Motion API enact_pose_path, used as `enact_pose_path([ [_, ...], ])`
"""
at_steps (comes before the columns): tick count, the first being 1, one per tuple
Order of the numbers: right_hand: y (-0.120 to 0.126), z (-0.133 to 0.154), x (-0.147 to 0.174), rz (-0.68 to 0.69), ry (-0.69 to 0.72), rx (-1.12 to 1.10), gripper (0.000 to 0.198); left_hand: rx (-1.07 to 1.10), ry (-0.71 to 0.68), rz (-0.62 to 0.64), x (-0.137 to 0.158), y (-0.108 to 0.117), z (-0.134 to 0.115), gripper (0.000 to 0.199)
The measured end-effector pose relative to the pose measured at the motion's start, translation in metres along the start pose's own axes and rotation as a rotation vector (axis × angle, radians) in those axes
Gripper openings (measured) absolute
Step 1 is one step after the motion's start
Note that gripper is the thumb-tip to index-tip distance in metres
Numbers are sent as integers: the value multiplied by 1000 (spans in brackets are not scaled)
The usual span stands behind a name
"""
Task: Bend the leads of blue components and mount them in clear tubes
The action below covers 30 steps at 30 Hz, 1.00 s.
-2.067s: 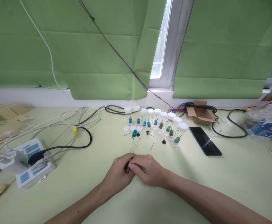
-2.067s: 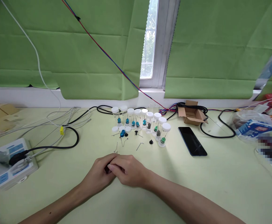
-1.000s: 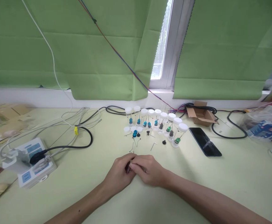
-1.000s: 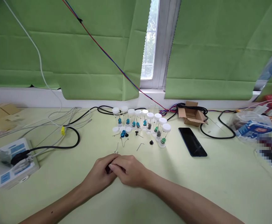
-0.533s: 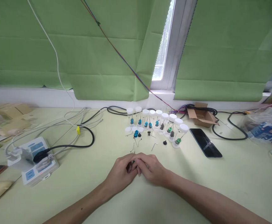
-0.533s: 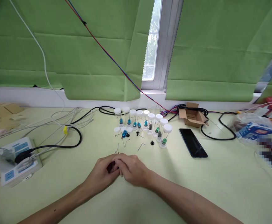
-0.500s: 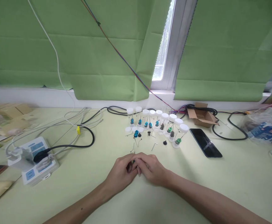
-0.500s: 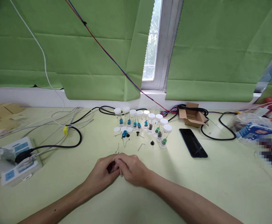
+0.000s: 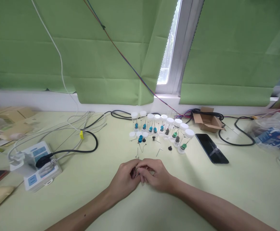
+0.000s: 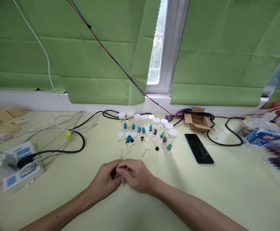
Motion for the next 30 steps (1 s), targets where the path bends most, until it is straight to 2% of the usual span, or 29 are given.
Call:
enact_pose_path([
  [9, -3, -4, 0, 52, -45, -152, 24, 25, -17, -19, -1, 0, 2, 16],
  [19, -3, -5, -6, 66, -86, -407, 36, 75, 94, -66, -3, 7, 20, 11],
  [25, -2, -6, -8, 59, -137, -472, 35, 69, 68, -69, -2, 7, 19, 11],
  [30, -2, -10, -8, -2, -180, -533, 27, 55, 79, -73, -3, 7, 21, 11],
])
Point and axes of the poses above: each hand's wrist, its own x-axis away from the middle knuckle, its own y-axis out of the back of the hand, z = x × y, the point moved 8 cm from there along -x, towards the middle knuckle, and after that the axes turned 15 degrees about x, right-handed, at the moved point
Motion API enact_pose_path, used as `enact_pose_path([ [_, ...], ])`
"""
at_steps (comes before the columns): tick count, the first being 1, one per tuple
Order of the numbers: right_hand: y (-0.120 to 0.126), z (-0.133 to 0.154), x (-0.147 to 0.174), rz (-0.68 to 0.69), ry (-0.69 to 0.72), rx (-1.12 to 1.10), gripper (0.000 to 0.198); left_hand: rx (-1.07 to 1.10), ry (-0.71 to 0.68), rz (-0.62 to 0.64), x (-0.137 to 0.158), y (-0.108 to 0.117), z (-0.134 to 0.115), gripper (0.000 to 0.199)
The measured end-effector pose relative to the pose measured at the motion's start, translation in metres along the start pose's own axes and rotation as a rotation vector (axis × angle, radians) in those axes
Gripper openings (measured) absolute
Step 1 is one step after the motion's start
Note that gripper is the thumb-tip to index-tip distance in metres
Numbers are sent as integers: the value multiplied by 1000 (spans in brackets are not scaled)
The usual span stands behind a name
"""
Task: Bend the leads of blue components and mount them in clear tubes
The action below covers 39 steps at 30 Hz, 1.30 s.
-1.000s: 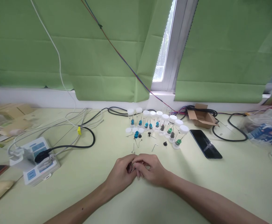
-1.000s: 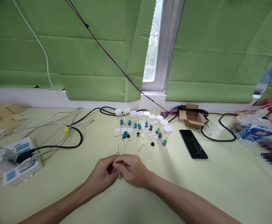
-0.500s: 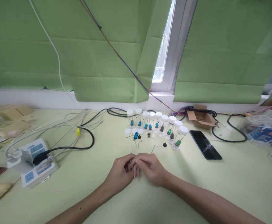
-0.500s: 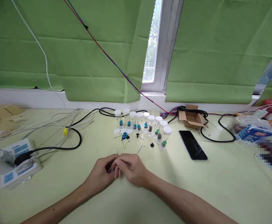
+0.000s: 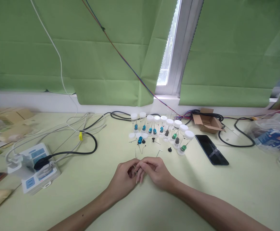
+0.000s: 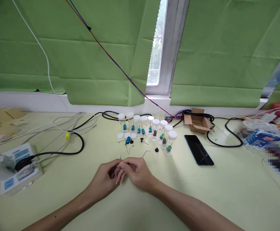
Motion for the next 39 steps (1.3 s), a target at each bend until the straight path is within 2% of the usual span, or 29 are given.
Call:
enact_pose_path([
  [5, 4, -6, 1, -84, -10, -15, 15, 28, 22, -22, -2, 2, -1, 11],
  [11, 14, -6, 1, -205, -5, 17, 16, 88, 119, -70, -4, 8, 10, 18],
  [18, 27, -5, 6, -332, 10, 216, 16, 123, 152, -101, -5, 10, 14, 24],
  [28, 21, 1, 2, -282, 62, 83, 19, 116, 118, -65, -5, 6, 9, 18],
  [39, 16, -3, 2, -216, 75, 64, 19, 79, 84, -34, -3, 3, 1, 14],
])
Point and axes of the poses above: each hand's wrist, its own x-axis away from the middle knuckle, its own y-axis out of the back of the hand, z = x × y, the point moved 8 cm from there along -x, towards the middle knuckle, and after that the axes turned 15 degrees about x, right-handed, at the moved point
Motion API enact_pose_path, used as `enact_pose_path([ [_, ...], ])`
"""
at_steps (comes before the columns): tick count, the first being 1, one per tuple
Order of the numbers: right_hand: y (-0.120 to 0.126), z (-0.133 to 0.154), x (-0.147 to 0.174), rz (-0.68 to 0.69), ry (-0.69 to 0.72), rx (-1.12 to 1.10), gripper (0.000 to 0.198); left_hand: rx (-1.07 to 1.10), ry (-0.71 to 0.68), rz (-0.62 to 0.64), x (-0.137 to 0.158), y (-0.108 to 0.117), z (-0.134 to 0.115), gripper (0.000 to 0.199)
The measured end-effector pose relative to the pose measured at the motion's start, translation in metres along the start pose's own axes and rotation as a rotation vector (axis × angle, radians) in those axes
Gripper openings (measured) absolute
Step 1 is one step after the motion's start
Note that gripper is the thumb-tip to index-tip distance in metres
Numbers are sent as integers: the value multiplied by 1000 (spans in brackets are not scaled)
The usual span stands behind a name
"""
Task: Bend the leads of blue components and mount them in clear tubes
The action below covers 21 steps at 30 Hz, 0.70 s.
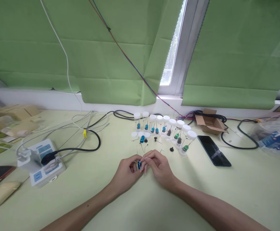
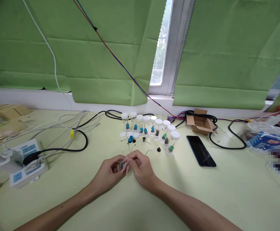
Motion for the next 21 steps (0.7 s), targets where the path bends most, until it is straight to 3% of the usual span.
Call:
enact_pose_path([
  [6, -3, -2, -1, 40, -37, 41, 20, -8, -23, 8, 1, -2, -4, 6],
  [21, -2, -6, -1, 27, -33, 53, 19, -6, -15, -8, 1, -2, -4, 8],
])
Point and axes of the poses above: each hand's wrist, its own x-axis away from the middle knuckle, its own y-axis out of the back of the hand, z = x × y, the point moved 8 cm from there along -x, towards the middle knuckle, and after that the axes turned 15 degrees about x, right-handed, at the moved point
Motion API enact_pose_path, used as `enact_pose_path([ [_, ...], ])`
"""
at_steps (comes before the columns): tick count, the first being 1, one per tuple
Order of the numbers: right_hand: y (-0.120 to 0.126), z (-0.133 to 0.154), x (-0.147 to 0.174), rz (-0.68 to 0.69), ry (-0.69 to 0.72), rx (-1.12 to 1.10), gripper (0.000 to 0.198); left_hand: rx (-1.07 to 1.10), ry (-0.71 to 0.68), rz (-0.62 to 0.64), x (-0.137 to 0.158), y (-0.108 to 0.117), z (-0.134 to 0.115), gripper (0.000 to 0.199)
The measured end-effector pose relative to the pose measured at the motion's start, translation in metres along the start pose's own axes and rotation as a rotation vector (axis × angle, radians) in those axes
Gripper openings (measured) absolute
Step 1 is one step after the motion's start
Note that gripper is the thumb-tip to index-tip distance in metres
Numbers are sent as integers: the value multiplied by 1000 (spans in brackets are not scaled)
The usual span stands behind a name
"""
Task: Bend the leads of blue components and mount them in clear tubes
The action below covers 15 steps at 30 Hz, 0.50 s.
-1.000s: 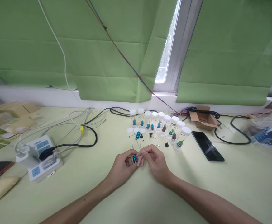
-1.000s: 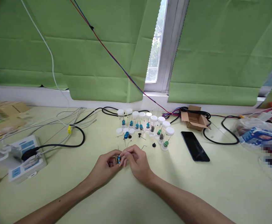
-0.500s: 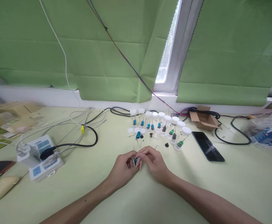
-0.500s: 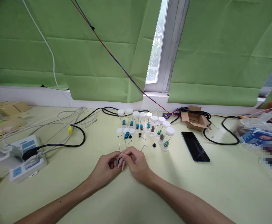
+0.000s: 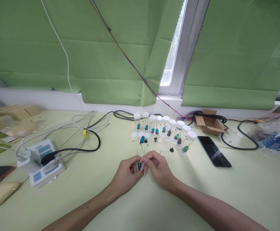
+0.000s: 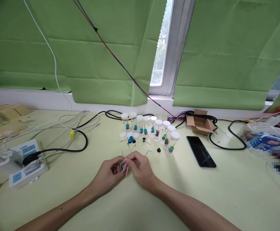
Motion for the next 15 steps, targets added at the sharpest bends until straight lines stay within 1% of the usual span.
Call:
enact_pose_path([
  [6, 0, 0, 1, 11, 2, 78, 21, -13, -10, -15, 1, 0, -1, 8],
  [11, 0, 3, 5, 5, 74, 226, 18, -24, -29, 3, 1, -1, -2, 9],
  [15, 0, 5, 6, -3, 116, 279, 16, -33, -36, 3, 2, -1, -1, 9],
])
Point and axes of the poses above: each hand's wrist, its own x-axis away from the middle knuckle, its own y-axis out of the back of the hand, z = x × y, the point moved 8 cm from there along -x, towards the middle knuckle, and after that the axes turned 15 degrees about x, right-handed, at the moved point
